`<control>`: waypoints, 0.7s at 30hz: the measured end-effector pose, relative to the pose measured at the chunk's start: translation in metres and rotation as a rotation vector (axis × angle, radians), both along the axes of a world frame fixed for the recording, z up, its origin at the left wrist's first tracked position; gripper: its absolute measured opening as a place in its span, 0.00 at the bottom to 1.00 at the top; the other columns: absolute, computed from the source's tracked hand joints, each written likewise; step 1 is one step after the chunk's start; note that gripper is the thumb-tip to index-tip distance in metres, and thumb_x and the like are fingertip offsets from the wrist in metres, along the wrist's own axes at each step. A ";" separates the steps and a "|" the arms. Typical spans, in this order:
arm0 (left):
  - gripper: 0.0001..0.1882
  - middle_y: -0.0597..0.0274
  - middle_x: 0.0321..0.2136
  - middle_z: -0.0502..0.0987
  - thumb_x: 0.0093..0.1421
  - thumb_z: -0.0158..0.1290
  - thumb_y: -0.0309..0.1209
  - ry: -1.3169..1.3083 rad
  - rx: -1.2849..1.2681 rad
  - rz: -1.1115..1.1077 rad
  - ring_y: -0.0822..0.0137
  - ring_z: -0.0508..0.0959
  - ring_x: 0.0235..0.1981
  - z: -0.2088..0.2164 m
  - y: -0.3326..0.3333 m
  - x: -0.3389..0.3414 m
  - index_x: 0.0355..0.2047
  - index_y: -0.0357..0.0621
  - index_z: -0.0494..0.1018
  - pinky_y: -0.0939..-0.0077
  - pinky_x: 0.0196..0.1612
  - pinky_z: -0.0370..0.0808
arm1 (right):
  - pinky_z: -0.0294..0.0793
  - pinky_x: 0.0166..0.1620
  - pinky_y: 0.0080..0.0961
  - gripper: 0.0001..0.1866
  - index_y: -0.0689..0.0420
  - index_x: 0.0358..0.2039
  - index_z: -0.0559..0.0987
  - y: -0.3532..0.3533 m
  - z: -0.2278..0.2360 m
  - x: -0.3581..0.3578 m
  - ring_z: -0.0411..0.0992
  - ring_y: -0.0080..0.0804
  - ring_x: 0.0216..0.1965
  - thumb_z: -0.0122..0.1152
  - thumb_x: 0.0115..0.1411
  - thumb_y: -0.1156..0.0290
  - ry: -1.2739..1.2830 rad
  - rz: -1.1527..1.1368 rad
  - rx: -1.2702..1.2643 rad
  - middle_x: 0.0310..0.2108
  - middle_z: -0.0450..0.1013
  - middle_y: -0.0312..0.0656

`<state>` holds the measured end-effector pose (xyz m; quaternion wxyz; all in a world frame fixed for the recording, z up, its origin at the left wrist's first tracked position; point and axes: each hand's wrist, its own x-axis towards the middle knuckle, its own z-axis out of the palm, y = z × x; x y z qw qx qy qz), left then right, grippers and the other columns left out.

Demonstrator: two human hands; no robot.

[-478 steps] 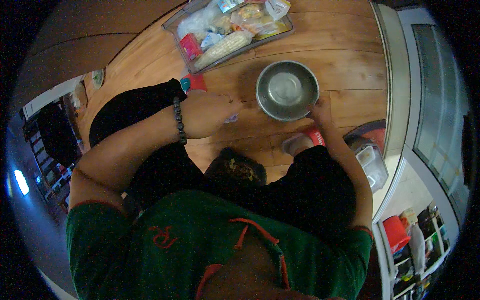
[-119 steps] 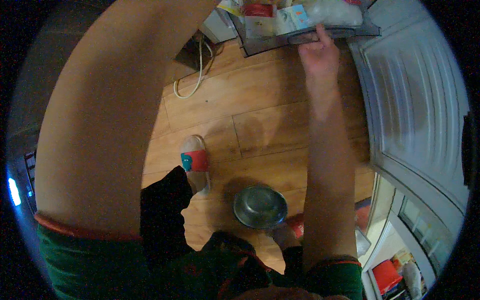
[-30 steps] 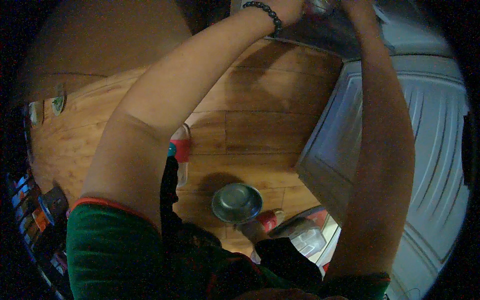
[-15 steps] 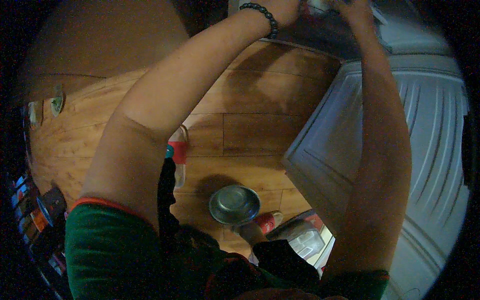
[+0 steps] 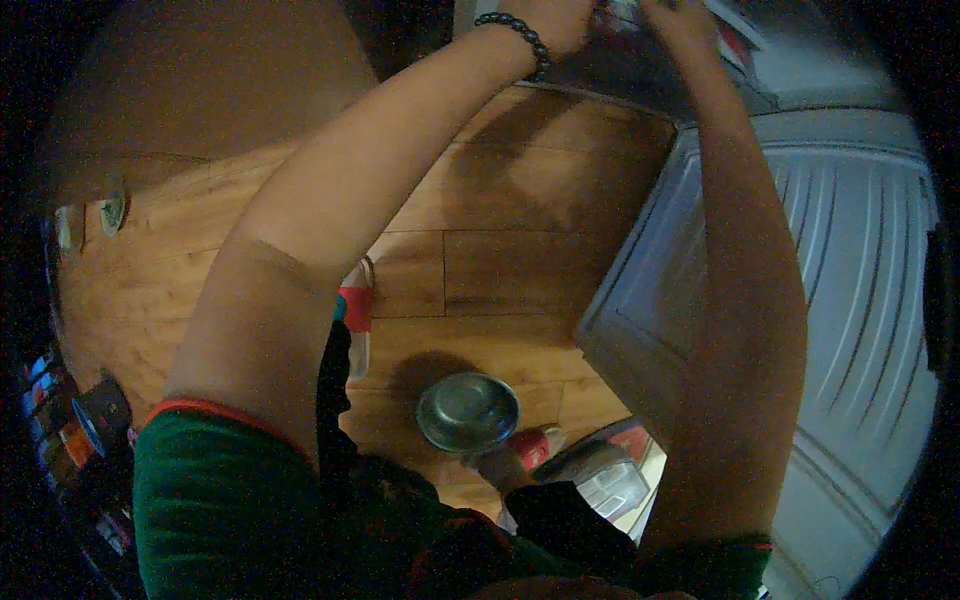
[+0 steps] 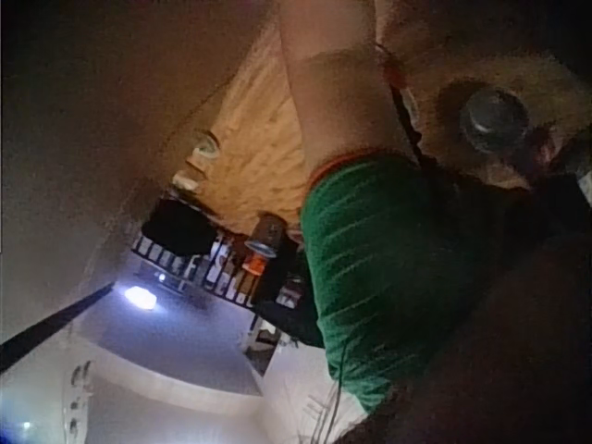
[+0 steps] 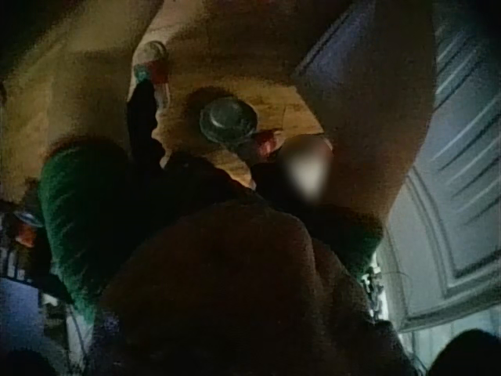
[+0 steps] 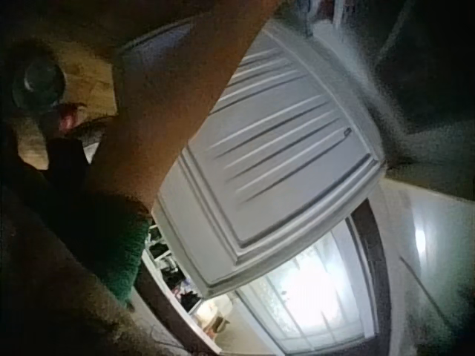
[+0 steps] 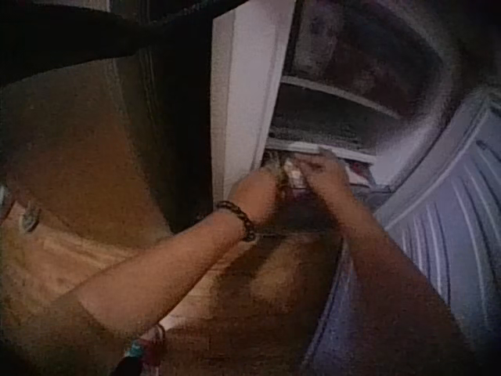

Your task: The person sits on the floor and organizes a transparent plastic drawer from a freezer. They remove various packaged food items, including corn and frozen vegetables, and place them into a metal bowl. The person then wipes the inside of the drawer with a cloth and places the items back into the drawer in an organized manner.

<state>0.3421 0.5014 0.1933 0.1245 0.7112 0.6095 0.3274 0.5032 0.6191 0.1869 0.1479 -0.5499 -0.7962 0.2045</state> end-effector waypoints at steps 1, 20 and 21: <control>0.11 0.42 0.32 0.74 0.52 0.48 0.29 0.015 0.053 0.012 0.45 0.73 0.36 -0.003 0.004 0.004 0.36 0.40 0.72 0.56 0.38 0.70 | 0.59 0.56 0.30 0.23 0.53 0.51 0.71 -0.008 0.002 0.013 0.62 0.39 0.54 0.48 0.58 0.54 0.007 -0.051 -0.007 0.52 0.65 0.48; 0.15 0.47 0.37 0.75 0.52 0.51 0.33 -0.177 -0.151 -0.038 0.52 0.74 0.40 -0.076 0.009 0.040 0.40 0.44 0.72 0.61 0.43 0.71 | 0.69 0.42 0.31 0.12 0.62 0.35 0.74 -0.041 -0.044 0.094 0.70 0.40 0.41 0.56 0.54 0.68 0.083 -0.362 0.257 0.36 0.72 0.45; 0.15 0.46 0.36 0.75 0.53 0.50 0.36 -0.196 -0.169 -0.040 0.51 0.75 0.39 -0.087 0.015 0.055 0.39 0.41 0.73 0.60 0.43 0.71 | 0.69 0.42 0.30 0.11 0.63 0.36 0.74 -0.030 -0.058 0.117 0.70 0.38 0.41 0.57 0.53 0.70 0.050 -0.204 0.314 0.36 0.72 0.44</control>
